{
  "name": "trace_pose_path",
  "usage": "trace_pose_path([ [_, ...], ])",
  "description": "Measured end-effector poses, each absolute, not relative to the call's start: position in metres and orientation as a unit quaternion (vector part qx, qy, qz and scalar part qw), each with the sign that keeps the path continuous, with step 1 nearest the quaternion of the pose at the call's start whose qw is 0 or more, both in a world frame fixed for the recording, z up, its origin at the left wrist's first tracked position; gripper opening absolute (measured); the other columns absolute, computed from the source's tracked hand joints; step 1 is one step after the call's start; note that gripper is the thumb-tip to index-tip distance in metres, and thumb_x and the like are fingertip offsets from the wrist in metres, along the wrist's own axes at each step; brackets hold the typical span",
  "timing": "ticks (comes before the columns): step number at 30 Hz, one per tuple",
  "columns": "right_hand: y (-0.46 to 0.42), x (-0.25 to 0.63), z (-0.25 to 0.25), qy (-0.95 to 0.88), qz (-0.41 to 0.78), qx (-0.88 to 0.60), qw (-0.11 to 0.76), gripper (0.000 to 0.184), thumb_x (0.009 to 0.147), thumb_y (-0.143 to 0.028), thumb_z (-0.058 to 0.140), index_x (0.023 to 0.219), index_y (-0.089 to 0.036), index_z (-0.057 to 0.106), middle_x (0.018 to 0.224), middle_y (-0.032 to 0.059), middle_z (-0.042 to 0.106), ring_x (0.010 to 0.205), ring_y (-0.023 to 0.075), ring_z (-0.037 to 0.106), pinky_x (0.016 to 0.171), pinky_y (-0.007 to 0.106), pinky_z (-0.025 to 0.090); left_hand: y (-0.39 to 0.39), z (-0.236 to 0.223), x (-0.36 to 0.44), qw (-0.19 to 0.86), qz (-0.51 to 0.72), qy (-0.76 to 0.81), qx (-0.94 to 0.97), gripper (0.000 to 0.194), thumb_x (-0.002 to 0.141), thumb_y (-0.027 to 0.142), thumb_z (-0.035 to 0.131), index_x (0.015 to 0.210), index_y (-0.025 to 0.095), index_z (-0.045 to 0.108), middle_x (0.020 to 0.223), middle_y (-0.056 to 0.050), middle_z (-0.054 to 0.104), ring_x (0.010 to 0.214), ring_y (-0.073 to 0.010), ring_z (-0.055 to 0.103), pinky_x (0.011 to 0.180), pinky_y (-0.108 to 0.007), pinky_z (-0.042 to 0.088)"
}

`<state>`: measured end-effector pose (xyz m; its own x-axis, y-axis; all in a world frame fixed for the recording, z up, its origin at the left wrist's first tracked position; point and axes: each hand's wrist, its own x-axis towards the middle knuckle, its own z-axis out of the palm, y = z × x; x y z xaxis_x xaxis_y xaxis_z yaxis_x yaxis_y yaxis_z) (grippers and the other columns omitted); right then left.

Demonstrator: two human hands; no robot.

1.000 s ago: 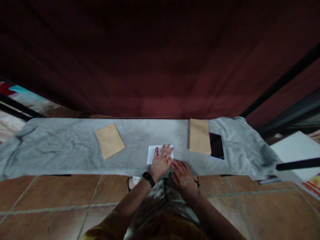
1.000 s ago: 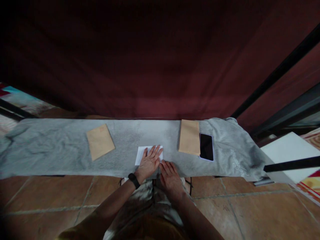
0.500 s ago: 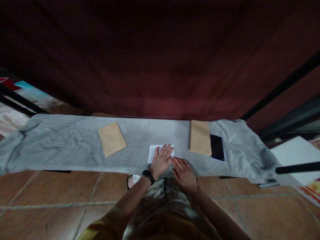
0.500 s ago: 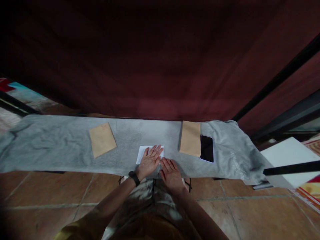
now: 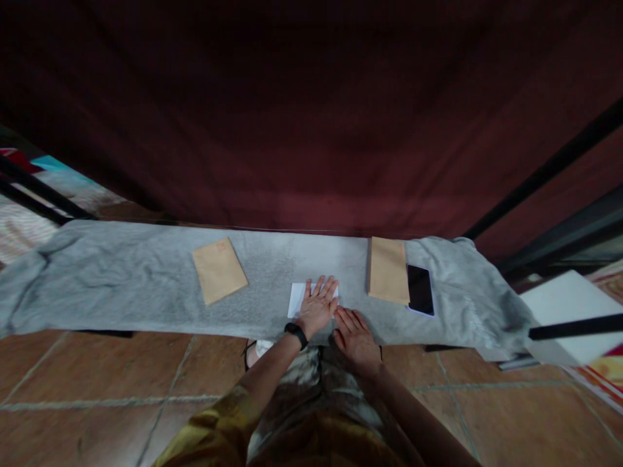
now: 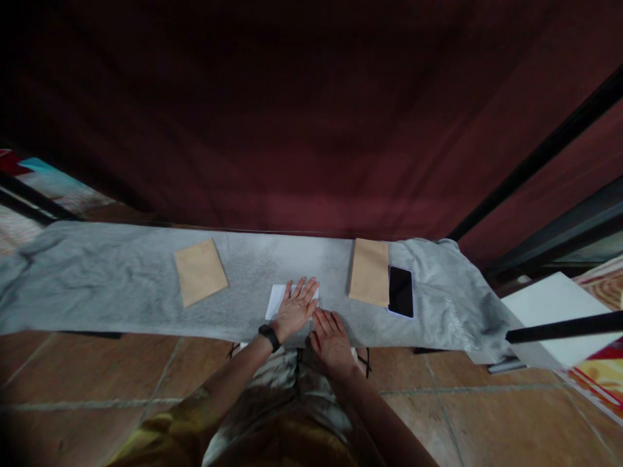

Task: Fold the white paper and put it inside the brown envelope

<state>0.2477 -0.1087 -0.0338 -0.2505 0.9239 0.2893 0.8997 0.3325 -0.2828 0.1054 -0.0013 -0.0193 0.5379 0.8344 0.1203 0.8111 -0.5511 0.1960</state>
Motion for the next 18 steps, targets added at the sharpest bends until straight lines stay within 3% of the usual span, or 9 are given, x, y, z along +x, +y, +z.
trace_pose_path([
  [5,-0.110,0.248,-0.029,-0.791,0.038,-0.575,0.208,0.045,0.100,-0.024,0.043,0.143,-0.015,0.051,0.147,0.0103,0.054,0.137,0.0228,0.048,0.119,0.046,0.031,-0.011,-0.021,0.081,0.041,0.102,0.510,0.853,0.056,0.102,0.046,0.030,0.152,0.023,0.040,0.160,-0.005,0.036,0.150,-0.0240,0.027,0.123,-0.049,0.020],
  [11,-0.110,0.248,-0.030,-0.788,0.033,-0.575,0.218,0.046,0.100,-0.023,0.044,0.145,-0.016,0.050,0.146,0.0104,0.055,0.136,0.0226,0.049,0.119,0.045,0.032,-0.009,-0.017,0.037,0.027,0.101,0.569,0.816,0.053,0.103,0.040,0.028,0.151,0.022,0.043,0.157,-0.007,0.042,0.149,-0.0255,0.031,0.121,-0.050,0.024],
  [14,-0.111,0.247,-0.031,-0.787,0.031,-0.575,0.222,0.046,0.100,-0.023,0.044,0.145,-0.016,0.049,0.146,0.0102,0.056,0.136,0.0224,0.049,0.119,0.045,0.033,0.002,-0.011,0.033,0.031,0.113,0.561,0.820,0.047,0.101,0.032,0.033,0.141,0.019,0.054,0.149,-0.009,0.053,0.144,-0.0257,0.039,0.120,-0.047,0.028],
  [18,-0.111,0.246,-0.030,-0.783,0.032,-0.576,0.232,0.045,0.100,-0.023,0.043,0.145,-0.016,0.050,0.146,0.0099,0.055,0.136,0.0221,0.049,0.119,0.045,0.033,0.019,0.003,0.046,0.051,0.114,0.542,0.831,0.042,0.094,0.016,0.041,0.130,0.017,0.061,0.130,-0.011,0.064,0.122,-0.0219,0.057,0.110,-0.038,0.040],
])
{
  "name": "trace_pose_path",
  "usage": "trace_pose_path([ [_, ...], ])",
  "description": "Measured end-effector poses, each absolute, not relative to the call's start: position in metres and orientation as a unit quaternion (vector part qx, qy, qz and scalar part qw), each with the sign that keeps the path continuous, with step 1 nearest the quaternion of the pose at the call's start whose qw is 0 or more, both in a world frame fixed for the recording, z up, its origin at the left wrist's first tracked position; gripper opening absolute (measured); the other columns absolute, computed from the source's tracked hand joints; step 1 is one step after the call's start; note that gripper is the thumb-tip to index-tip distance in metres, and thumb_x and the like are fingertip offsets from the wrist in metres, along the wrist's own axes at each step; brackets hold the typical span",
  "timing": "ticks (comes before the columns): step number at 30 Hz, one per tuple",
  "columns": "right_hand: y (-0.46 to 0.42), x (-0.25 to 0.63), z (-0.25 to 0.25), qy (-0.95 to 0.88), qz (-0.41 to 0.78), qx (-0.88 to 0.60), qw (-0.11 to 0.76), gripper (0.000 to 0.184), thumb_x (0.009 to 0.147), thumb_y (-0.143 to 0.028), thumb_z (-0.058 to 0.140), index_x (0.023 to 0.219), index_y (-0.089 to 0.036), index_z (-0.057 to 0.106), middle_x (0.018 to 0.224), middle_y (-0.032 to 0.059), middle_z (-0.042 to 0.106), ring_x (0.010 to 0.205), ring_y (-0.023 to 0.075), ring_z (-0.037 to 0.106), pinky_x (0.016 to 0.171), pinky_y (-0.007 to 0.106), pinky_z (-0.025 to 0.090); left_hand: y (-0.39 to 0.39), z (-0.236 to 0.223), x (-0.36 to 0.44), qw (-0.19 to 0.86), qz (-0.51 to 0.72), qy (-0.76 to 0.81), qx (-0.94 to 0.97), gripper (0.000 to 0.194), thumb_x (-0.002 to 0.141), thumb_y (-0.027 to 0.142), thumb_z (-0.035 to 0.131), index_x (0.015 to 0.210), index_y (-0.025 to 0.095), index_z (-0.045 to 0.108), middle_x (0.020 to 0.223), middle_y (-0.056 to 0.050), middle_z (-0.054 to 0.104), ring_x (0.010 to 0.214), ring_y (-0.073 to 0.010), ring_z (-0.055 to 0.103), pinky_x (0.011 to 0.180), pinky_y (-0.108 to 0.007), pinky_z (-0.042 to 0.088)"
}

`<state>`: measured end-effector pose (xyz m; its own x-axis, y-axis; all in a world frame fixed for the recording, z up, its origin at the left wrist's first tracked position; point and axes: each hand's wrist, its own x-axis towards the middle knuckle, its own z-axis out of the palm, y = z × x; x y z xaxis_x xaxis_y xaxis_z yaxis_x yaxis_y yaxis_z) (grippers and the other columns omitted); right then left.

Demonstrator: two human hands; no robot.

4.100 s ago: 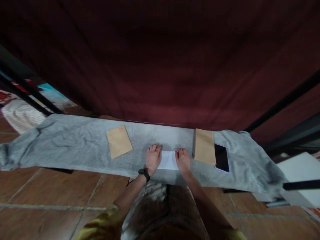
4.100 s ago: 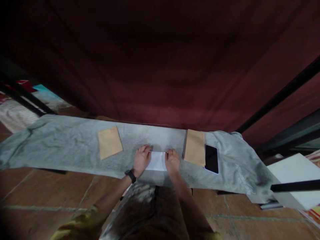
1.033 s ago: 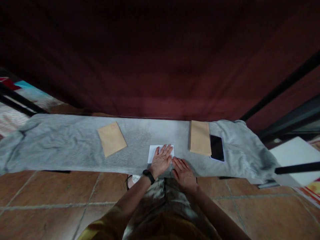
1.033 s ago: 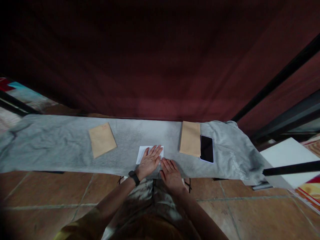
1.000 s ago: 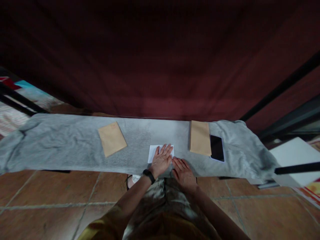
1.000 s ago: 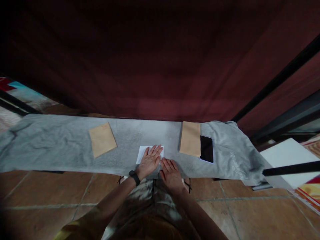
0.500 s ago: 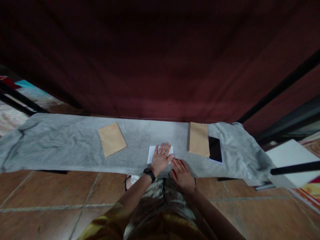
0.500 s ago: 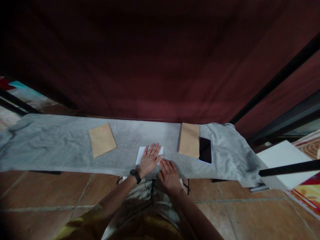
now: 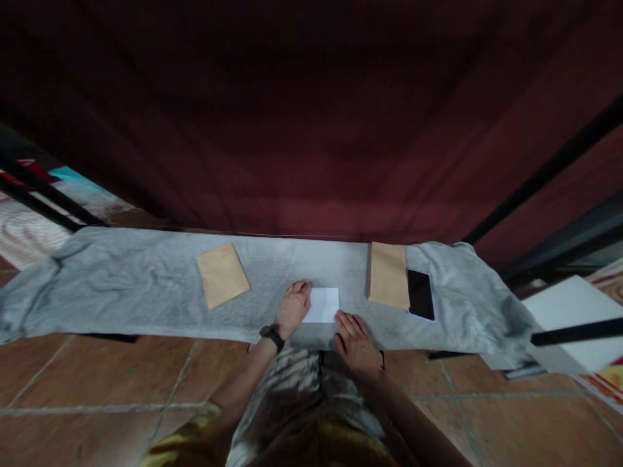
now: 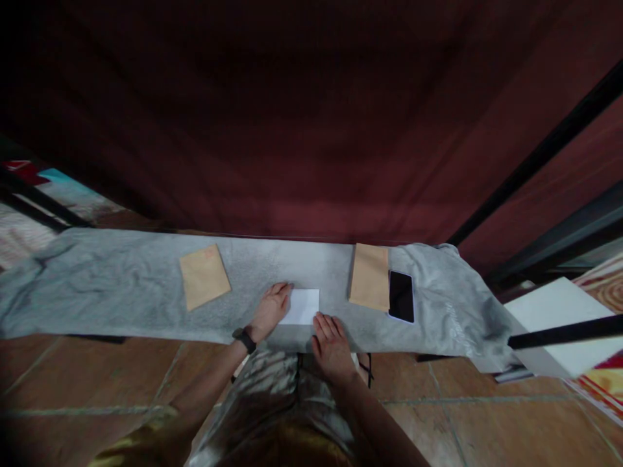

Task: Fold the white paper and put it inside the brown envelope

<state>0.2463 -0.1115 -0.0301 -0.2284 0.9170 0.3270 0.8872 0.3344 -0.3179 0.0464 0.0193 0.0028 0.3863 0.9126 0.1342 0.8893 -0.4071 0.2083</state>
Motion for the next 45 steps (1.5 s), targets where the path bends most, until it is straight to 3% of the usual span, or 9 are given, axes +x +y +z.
trace_pose_path([
  [6,-0.113,0.251,-0.030,-0.782,0.063,-0.562,0.261,0.044,0.101,-0.024,0.041,0.144,-0.015,0.050,0.145,0.0112,0.056,0.135,0.0229,0.050,0.118,0.048,0.035,0.037,0.030,0.055,0.103,0.112,0.547,0.823,0.021,0.086,0.009,0.053,0.091,0.020,0.069,0.098,-0.006,0.068,0.095,-0.0190,0.063,0.094,-0.031,0.047],
  [11,-0.104,0.245,-0.029,-0.704,0.139,-0.594,0.364,0.041,0.103,-0.030,0.036,0.136,-0.019,0.058,0.137,0.0117,0.063,0.128,0.0236,0.057,0.111,0.047,0.046,0.014,0.065,0.046,0.091,0.217,0.544,0.806,0.014,0.093,0.016,0.053,0.088,0.021,0.066,0.092,-0.004,0.065,0.089,-0.0178,0.062,0.079,-0.028,0.049],
  [17,-0.081,0.223,-0.008,-0.423,0.528,-0.522,0.519,0.060,0.101,-0.061,0.026,0.118,-0.018,0.064,0.113,0.0152,0.073,0.094,0.0264,0.074,0.080,0.044,0.062,-0.045,0.076,0.030,-0.021,0.211,0.416,0.884,0.021,0.100,0.019,0.046,0.104,0.022,0.066,0.104,-0.006,0.066,0.099,-0.0216,0.058,0.090,-0.036,0.046],
  [23,-0.079,0.213,0.002,-0.234,0.598,-0.520,0.564,0.053,0.068,-0.067,0.076,0.086,-0.018,0.061,0.075,0.0057,0.072,0.074,0.0259,0.073,0.071,0.040,0.062,-0.068,0.037,0.011,-0.040,0.157,0.360,0.919,0.029,0.095,0.010,0.051,0.117,0.022,0.064,0.114,-0.007,0.066,0.109,-0.0219,0.057,0.100,-0.039,0.043],
  [26,-0.075,0.213,0.002,-0.242,0.580,-0.534,0.565,0.054,0.062,-0.066,0.079,0.082,-0.019,0.061,0.071,0.0042,0.071,0.069,0.0232,0.072,0.069,0.037,0.061,-0.063,0.032,0.005,-0.059,0.164,0.351,0.920,0.031,0.094,0.008,0.051,0.120,0.020,0.063,0.117,-0.008,0.066,0.113,-0.0229,0.056,0.102,-0.040,0.043],
  [32,-0.056,0.226,-0.005,-0.436,0.419,-0.666,0.437,0.042,0.083,-0.061,0.057,0.081,-0.019,0.066,0.068,0.0046,0.070,0.056,0.0190,0.065,0.055,0.031,0.054,-0.038,0.014,0.006,-0.052,0.155,0.362,0.918,0.030,0.094,0.011,0.053,0.120,0.022,0.063,0.118,-0.009,0.065,0.113,-0.0233,0.057,0.098,-0.040,0.046],
  [36,-0.063,0.237,-0.012,-0.476,0.328,-0.708,0.406,0.018,0.087,-0.033,0.059,0.092,-0.022,0.071,0.089,0.0072,0.073,0.079,0.0225,0.069,0.073,0.033,0.054,-0.038,-0.006,0.009,-0.003,0.129,0.393,0.911,0.030,0.092,0.008,0.053,0.116,0.021,0.064,0.116,-0.007,0.066,0.109,-0.0213,0.059,0.099,-0.038,0.045],
  [41,-0.084,0.231,-0.022,-0.701,0.079,-0.643,0.298,0.037,0.098,-0.021,0.041,0.127,-0.019,0.064,0.127,0.0129,0.066,0.116,0.0251,0.062,0.100,0.040,0.050,-0.043,-0.010,0.010,0.043,0.140,0.420,0.896,0.027,0.097,0.012,0.047,0.115,0.020,0.065,0.115,-0.007,0.067,0.110,-0.0208,0.060,0.102,-0.039,0.044],
  [45,-0.098,0.221,-0.034,-0.788,0.027,-0.565,0.244,0.046,0.101,-0.024,0.041,0.146,-0.016,0.048,0.149,0.0112,0.052,0.138,0.0231,0.046,0.117,0.044,0.038,-0.039,-0.006,0.022,0.065,0.148,0.449,0.879,0.031,0.103,0.026,0.038,0.114,0.020,0.067,0.120,-0.009,0.067,0.115,-0.0216,0.059,0.104,-0.040,0.044],
])
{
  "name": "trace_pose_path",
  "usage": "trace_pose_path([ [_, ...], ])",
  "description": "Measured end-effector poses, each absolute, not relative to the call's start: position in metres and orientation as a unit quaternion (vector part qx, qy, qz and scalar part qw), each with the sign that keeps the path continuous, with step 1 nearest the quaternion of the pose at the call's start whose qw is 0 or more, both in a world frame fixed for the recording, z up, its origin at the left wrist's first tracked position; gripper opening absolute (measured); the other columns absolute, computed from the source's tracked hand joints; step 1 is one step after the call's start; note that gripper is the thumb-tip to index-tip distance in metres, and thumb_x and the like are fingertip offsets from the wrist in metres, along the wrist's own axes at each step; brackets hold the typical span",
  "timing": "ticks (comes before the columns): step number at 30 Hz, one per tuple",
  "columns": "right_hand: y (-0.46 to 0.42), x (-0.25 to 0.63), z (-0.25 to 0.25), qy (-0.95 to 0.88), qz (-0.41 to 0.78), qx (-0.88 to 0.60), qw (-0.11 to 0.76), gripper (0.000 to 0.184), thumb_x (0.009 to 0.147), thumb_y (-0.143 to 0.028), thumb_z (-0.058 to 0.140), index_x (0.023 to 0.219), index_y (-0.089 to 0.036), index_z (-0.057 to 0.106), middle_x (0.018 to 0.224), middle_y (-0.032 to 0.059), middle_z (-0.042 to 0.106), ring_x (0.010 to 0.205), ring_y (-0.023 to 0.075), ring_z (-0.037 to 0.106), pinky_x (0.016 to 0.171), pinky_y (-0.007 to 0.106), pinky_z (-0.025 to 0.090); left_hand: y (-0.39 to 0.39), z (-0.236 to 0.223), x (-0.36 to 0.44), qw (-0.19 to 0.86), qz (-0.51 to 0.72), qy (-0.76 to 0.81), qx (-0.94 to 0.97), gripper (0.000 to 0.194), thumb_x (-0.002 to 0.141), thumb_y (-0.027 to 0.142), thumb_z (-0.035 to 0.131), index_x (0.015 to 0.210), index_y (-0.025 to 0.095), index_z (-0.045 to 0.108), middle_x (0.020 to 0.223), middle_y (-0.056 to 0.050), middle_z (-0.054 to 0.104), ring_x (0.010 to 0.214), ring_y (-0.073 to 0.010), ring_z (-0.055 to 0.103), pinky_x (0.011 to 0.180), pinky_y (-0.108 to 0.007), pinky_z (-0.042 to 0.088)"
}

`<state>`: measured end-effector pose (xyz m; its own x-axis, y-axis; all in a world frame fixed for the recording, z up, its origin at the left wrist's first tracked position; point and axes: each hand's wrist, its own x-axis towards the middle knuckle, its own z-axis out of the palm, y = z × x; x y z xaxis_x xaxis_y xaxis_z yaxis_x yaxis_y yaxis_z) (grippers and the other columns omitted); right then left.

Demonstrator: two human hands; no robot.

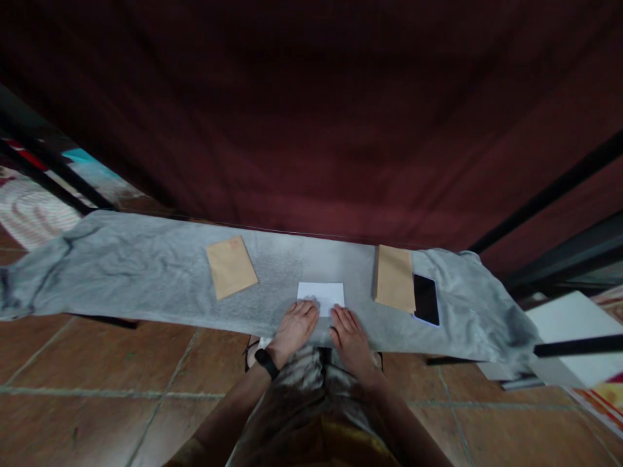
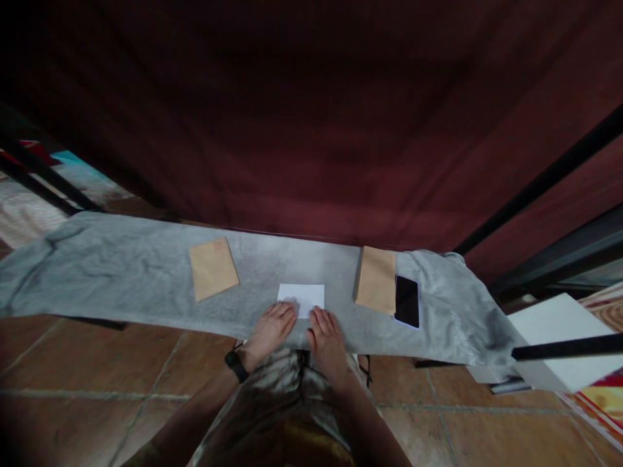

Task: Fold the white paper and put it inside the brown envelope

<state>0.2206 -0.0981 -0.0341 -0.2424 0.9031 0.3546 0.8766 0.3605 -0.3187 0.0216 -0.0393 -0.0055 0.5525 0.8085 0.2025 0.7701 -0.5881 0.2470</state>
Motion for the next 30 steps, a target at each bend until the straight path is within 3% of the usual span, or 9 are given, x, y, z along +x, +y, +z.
trace_pose_path([
  [3,-0.103,0.218,-0.042,-0.793,0.011,-0.567,0.224,0.050,0.101,-0.025,0.043,0.150,-0.013,0.042,0.153,0.0128,0.046,0.142,0.0232,0.042,0.119,0.047,0.034,-0.036,-0.006,0.042,0.083,0.142,0.449,0.878,0.041,0.105,0.033,0.032,0.130,0.018,0.060,0.140,-0.010,0.059,0.132,-0.0215,0.051,0.113,-0.041,0.036],
  [7,-0.102,0.220,-0.046,-0.795,0.011,-0.565,0.222,0.046,0.098,-0.023,0.046,0.143,-0.015,0.051,0.145,0.0127,0.057,0.139,0.0233,0.046,0.119,0.048,0.033,-0.027,-0.011,0.071,0.119,0.116,0.415,0.894,0.052,0.106,0.042,0.025,0.146,0.019,0.047,0.156,-0.007,0.044,0.146,-0.0191,0.035,0.122,-0.042,0.024],
  [11,-0.100,0.220,-0.048,-0.792,0.012,-0.568,0.225,0.045,0.096,-0.024,0.049,0.140,-0.014,0.055,0.142,0.0134,0.059,0.136,0.0239,0.049,0.120,0.046,0.032,-0.011,-0.016,0.087,0.135,0.099,0.422,0.891,0.055,0.106,0.043,0.019,0.150,0.020,0.043,0.159,-0.005,0.039,0.150,-0.0185,0.029,0.124,-0.044,0.019],
  [22,-0.102,0.220,-0.053,-0.781,0.015,-0.574,0.244,0.043,0.096,-0.028,0.047,0.133,-0.010,0.061,0.135,0.0155,0.064,0.133,0.0242,0.052,0.120,0.045,0.031,0.000,-0.029,0.092,0.098,0.117,0.428,0.891,0.051,0.106,0.040,0.022,0.150,0.026,0.042,0.158,0.001,0.040,0.150,-0.0179,0.026,0.125,-0.044,0.016],
  [30,-0.103,0.221,-0.047,-0.788,0.023,-0.569,0.234,0.045,0.100,-0.028,0.043,0.141,-0.014,0.054,0.145,0.0124,0.056,0.138,0.0236,0.047,0.121,0.046,0.030,-0.002,-0.025,0.082,0.074,0.136,0.482,0.862,0.054,0.105,0.042,0.025,0.152,0.020,0.039,0.160,-0.005,0.037,0.150,-0.0220,0.028,0.124,-0.048,0.021],
])
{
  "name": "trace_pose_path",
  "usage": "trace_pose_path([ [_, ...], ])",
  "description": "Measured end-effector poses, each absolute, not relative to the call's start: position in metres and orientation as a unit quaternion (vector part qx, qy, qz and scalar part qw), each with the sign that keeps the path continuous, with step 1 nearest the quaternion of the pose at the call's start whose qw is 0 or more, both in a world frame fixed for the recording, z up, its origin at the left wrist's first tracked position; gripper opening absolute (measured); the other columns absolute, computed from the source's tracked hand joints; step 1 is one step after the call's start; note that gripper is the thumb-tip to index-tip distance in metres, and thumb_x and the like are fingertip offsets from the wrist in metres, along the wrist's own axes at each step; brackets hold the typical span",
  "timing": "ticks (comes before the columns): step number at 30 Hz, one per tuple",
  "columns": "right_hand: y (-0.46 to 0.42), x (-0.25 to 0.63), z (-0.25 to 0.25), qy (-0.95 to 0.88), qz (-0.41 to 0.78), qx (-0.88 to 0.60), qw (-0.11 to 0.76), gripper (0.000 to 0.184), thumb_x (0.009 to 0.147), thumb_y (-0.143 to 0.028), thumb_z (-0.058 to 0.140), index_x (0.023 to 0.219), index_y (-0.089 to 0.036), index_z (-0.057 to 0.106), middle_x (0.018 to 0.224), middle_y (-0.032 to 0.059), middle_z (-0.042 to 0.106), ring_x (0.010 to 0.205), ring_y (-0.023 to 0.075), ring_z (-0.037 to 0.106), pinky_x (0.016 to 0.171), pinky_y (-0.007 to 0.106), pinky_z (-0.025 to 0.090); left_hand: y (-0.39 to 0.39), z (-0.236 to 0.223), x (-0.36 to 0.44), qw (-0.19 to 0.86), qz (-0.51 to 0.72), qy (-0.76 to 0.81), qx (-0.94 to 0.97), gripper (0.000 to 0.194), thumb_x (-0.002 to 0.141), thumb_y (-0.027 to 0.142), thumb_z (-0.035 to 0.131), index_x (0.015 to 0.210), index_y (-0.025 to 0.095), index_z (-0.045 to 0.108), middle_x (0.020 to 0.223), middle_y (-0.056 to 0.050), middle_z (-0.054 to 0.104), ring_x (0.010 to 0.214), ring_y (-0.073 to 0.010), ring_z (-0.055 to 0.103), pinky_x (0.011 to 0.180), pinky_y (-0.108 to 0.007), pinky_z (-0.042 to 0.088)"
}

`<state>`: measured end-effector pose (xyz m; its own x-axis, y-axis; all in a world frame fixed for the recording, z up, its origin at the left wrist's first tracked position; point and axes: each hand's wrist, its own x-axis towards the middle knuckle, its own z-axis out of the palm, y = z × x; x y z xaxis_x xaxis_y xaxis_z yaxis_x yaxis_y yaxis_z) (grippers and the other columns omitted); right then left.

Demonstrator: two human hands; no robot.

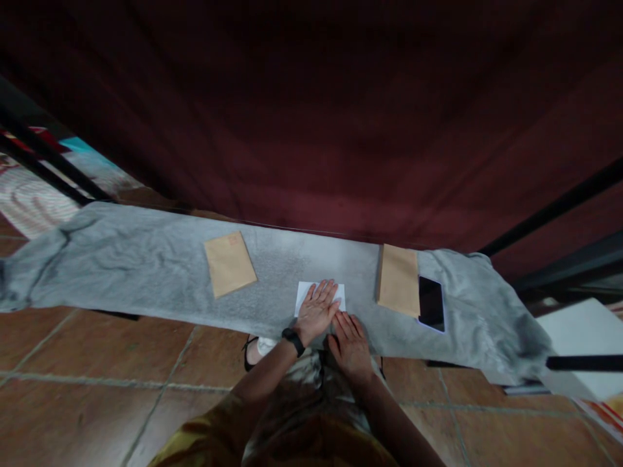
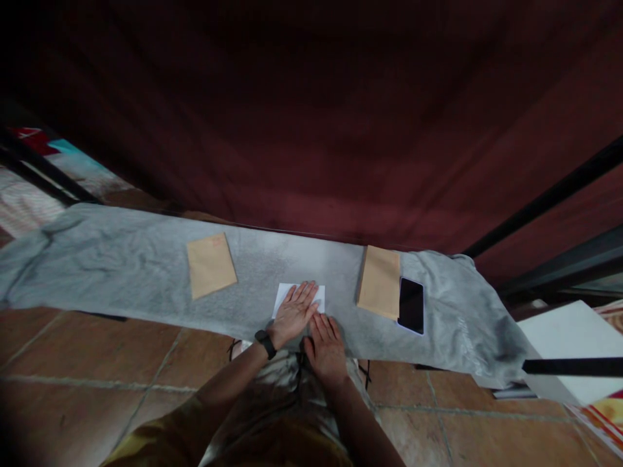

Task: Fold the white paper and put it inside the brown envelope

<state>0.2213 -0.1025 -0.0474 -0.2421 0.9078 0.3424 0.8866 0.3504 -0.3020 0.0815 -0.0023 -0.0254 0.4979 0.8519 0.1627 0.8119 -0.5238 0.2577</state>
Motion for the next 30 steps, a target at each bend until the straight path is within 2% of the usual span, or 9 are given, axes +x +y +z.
trace_pose_path([
  [4,-0.103,0.222,-0.044,-0.788,0.031,-0.568,0.235,0.047,0.102,-0.028,0.041,0.146,-0.015,0.048,0.149,0.0108,0.052,0.140,0.0230,0.045,0.121,0.046,0.030,-0.005,-0.025,0.061,0.053,0.129,0.517,0.845,0.055,0.104,0.040,0.027,0.153,0.018,0.038,0.160,-0.009,0.035,0.151,-0.0233,0.027,0.123,-0.049,0.021],
  [9,-0.094,0.226,-0.038,-0.787,0.057,-0.568,0.234,0.043,0.104,-0.025,0.036,0.143,-0.015,0.052,0.146,0.0098,0.055,0.137,0.0195,0.048,0.118,0.042,0.034,-0.012,-0.024,0.043,0.041,0.124,0.557,0.820,0.059,0.102,0.047,0.033,0.153,0.018,0.038,0.161,-0.011,0.033,0.150,-0.0264,0.027,0.123,-0.050,0.022],
  [12,-0.077,0.231,-0.037,-0.781,0.059,-0.579,0.227,0.043,0.104,-0.024,0.034,0.141,-0.015,0.054,0.146,0.0111,0.055,0.136,0.0202,0.049,0.117,0.043,0.036,-0.013,-0.023,0.042,0.036,0.122,0.556,0.821,0.063,0.101,0.053,0.034,0.153,0.017,0.038,0.160,-0.013,0.034,0.150,-0.0277,0.028,0.123,-0.049,0.022],
  [17,-0.040,0.243,-0.037,-0.782,0.044,-0.589,0.202,0.044,0.104,-0.024,0.036,0.144,-0.015,0.051,0.147,0.0118,0.054,0.137,0.0226,0.048,0.116,0.047,0.034,-0.012,-0.026,0.041,0.023,0.126,0.549,0.826,0.072,0.099,0.062,0.033,0.154,0.017,0.036,0.161,-0.014,0.033,0.150,-0.0282,0.028,0.122,-0.050,0.022],
  [21,-0.018,0.253,-0.038,-0.783,0.026,-0.595,0.181,0.045,0.104,-0.026,0.035,0.146,-0.019,0.049,0.150,0.0090,0.051,0.139,0.0228,0.046,0.118,0.048,0.030,-0.012,-0.029,0.039,0.023,0.124,0.546,0.828,0.079,0.095,0.069,0.034,0.155,0.017,0.034,0.161,-0.014,0.033,0.150,-0.0288,0.027,0.122,-0.049,0.021],
  [26,0.000,0.264,-0.039,-0.784,0.024,-0.598,0.164,0.045,0.104,-0.030,0.037,0.146,-0.025,0.049,0.155,0.0039,0.045,0.142,0.0246,0.042,0.118,0.048,0.029,-0.011,-0.027,0.039,0.032,0.120,0.544,0.830,0.083,0.093,0.072,0.035,0.155,0.017,0.034,0.161,-0.014,0.033,0.150,-0.0301,0.027,0.122,-0.050,0.021],
  [30,0.008,0.268,-0.038,-0.777,0.024,-0.605,0.174,0.044,0.104,-0.035,0.041,0.146,-0.026,0.049,0.155,0.0054,0.045,0.143,0.0242,0.041,0.117,0.047,0.030,-0.011,-0.026,0.039,0.034,0.122,0.544,0.829,0.084,0.092,0.073,0.037,0.155,0.018,0.034,0.161,-0.014,0.033,0.150,-0.0312,0.028,0.122,-0.051,0.021],
])
